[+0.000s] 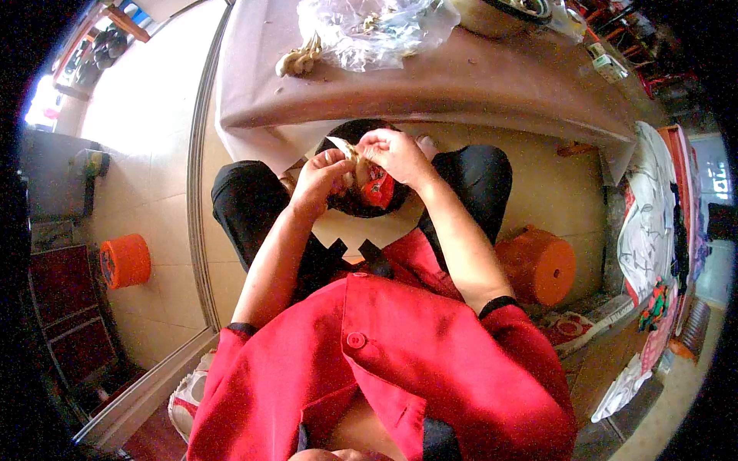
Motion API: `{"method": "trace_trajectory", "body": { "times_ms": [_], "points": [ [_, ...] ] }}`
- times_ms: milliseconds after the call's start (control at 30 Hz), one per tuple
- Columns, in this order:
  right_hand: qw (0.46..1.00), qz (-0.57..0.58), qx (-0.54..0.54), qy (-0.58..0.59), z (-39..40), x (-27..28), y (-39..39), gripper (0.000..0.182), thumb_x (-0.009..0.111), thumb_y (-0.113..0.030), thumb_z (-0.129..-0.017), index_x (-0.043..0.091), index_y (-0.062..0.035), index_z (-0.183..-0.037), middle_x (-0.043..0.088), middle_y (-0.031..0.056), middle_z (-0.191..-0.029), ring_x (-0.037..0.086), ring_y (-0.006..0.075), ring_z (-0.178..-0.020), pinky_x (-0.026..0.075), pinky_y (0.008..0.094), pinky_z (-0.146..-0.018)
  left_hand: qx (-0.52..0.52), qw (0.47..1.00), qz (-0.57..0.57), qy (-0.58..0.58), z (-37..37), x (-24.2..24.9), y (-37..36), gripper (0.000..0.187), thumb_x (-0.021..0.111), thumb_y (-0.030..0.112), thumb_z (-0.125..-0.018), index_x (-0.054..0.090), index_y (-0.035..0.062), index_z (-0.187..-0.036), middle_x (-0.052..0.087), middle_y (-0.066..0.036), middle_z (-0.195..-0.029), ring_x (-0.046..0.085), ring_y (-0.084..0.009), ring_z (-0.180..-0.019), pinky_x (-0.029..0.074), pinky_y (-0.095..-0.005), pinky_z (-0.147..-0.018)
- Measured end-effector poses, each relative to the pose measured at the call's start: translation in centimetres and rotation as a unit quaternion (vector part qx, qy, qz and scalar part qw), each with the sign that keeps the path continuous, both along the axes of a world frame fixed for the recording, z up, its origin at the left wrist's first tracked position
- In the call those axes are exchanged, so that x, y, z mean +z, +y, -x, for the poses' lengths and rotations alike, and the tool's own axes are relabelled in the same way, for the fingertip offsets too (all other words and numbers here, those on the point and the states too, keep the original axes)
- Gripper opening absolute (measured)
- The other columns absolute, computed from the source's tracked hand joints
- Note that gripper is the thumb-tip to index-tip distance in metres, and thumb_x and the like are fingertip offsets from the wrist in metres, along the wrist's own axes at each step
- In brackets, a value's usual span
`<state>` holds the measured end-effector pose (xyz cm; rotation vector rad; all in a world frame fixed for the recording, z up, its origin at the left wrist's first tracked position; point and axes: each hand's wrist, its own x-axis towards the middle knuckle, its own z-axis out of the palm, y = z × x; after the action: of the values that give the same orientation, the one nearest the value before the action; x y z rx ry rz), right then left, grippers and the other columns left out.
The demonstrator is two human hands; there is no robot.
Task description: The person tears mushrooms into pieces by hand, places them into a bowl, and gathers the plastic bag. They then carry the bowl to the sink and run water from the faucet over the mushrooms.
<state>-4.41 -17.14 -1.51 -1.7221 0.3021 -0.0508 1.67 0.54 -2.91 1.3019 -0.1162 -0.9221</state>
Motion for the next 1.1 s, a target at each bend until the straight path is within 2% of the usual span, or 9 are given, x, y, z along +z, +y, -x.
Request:
{"method": "trace_trajectory", "body": {
  "times_ms": [67, 233, 600, 667, 733, 867, 933, 967, 1100],
  "points": [
    [0.995, -0.011, 0.093, 0.037, 0.1, 0.4, 0.2, 0.020, 0.064, -0.010, -0.088, 0.064, 0.0041, -0.103, 0.067, 0.0053, -0.092, 0.062, 0.0115, -0.087, 0.050, 0.0268, -0.081, -0.008, 1.000, -0.014, -0.016, 0.0, -0.2, -0.1, 0.011, 0.065, 0.016, -0.085, 0.061, 0.0067, -0.090, 0.059, 0.002, -0.067, 0.049, -0.0060, -0.053, 0.037, -0.0205, -0.048],
    [0.996, 0.004, 0.092, 0.004, -0.1, -1.3, -0.9, 0.015, 0.064, -0.009, -0.088, 0.064, 0.0027, -0.097, 0.067, 0.0036, -0.083, 0.062, 0.0097, -0.073, 0.050, 0.0273, -0.064, -0.022, 0.999, -0.015, -0.037, 0.0, -0.6, -0.3, 0.016, 0.068, 0.014, -0.082, 0.060, 0.0053, -0.092, 0.060, 0.001, -0.071, 0.051, -0.0066, -0.056, 0.038, -0.0211, -0.050],
    [0.972, 0.231, -0.047, 0.021, 0.3, 0.5, -2.6, 0.012, 0.062, -0.013, -0.078, 0.063, -0.0018, -0.075, 0.067, 0.0101, -0.065, 0.065, 0.0144, -0.057, 0.051, 0.0305, -0.056, 0.018, 0.971, -0.176, -0.162, -0.3, -1.0, -0.2, 0.023, 0.062, 0.011, -0.079, 0.066, 0.0010, -0.100, 0.062, -0.004, -0.071, 0.055, -0.0102, -0.058, 0.044, -0.0237, -0.055],
    [0.974, 0.204, -0.089, -0.047, -0.1, -1.3, -3.6, 0.013, 0.063, -0.015, -0.079, 0.063, -0.0029, -0.073, 0.066, 0.0082, -0.064, 0.063, 0.0126, -0.058, 0.050, 0.0290, -0.058, 0.019, 0.976, -0.152, -0.154, -0.5, -1.4, 0.0, 0.023, 0.061, 0.013, -0.080, 0.066, 0.0010, -0.100, 0.063, -0.004, -0.071, 0.055, -0.0106, -0.059, 0.044, -0.0238, -0.055],
    [0.990, 0.033, -0.135, 0.019, 0.2, 1.1, -3.3, 0.014, 0.059, -0.015, -0.083, 0.063, -0.0021, -0.079, 0.066, 0.0038, -0.067, 0.059, 0.0104, -0.062, 0.046, 0.0265, -0.059, 0.020, 0.981, -0.127, -0.144, -0.6, -1.1, 0.1, 0.024, 0.060, 0.014, -0.081, 0.067, 0.0010, -0.100, 0.063, -0.005, -0.070, 0.055, -0.0110, -0.059, 0.045, -0.0238, -0.055],
    [0.992, 0.027, -0.107, -0.065, -0.1, -0.6, -4.4, 0.011, 0.054, -0.011, -0.087, 0.062, -0.0032, -0.087, 0.064, 0.0040, -0.077, 0.058, 0.0101, -0.062, 0.047, 0.0243, -0.057, 0.026, 0.998, -0.035, -0.054, -0.9, -1.0, 0.4, 0.029, 0.056, 0.013, -0.085, 0.062, -0.0007, -0.110, 0.063, -0.005, -0.076, 0.056, -0.0116, -0.060, 0.044, -0.0242, -0.055],
    [0.983, -0.177, -0.041, 0.000, 0.0, -0.4, -3.4, 0.011, 0.052, -0.009, -0.086, 0.060, -0.0022, -0.088, 0.064, 0.0074, -0.082, 0.060, 0.0127, -0.066, 0.050, 0.0262, -0.062, 0.023, 0.999, 0.022, -0.023, -1.1, -1.6, 0.3, 0.031, 0.054, 0.011, -0.086, 0.059, -0.0013, -0.114, 0.063, -0.005, -0.078, 0.055, -0.0116, -0.060, 0.044, -0.0242, -0.055],
    [0.984, -0.170, -0.049, 0.000, -0.1, -0.4, -2.6, 0.013, 0.049, -0.007, -0.083, 0.058, -0.0014, -0.090, 0.064, 0.0088, -0.081, 0.061, 0.0148, -0.068, 0.052, 0.0277, -0.065, 0.026, 0.998, 0.060, -0.001, -1.2, -1.8, 0.2, 0.031, 0.057, 0.010, -0.086, 0.058, -0.0004, -0.115, 0.063, -0.004, -0.078, 0.054, -0.0098, -0.060, 0.040, -0.0224, -0.052],
    [0.971, -0.229, 0.022, 0.061, -0.1, -0.5, -1.4, 0.010, 0.050, -0.008, -0.082, 0.056, -0.0035, -0.089, 0.056, 0.0034, -0.073, 0.051, 0.0094, -0.063, 0.040, 0.0216, -0.057, 0.022, 0.997, 0.068, 0.002, -0.6, -0.9, -0.3, 0.025, 0.060, 0.007, -0.087, 0.058, 0.0006, -0.111, 0.062, -0.003, -0.076, 0.053, -0.0072, -0.059, 0.037, -0.0199, -0.050]
  ]
}}
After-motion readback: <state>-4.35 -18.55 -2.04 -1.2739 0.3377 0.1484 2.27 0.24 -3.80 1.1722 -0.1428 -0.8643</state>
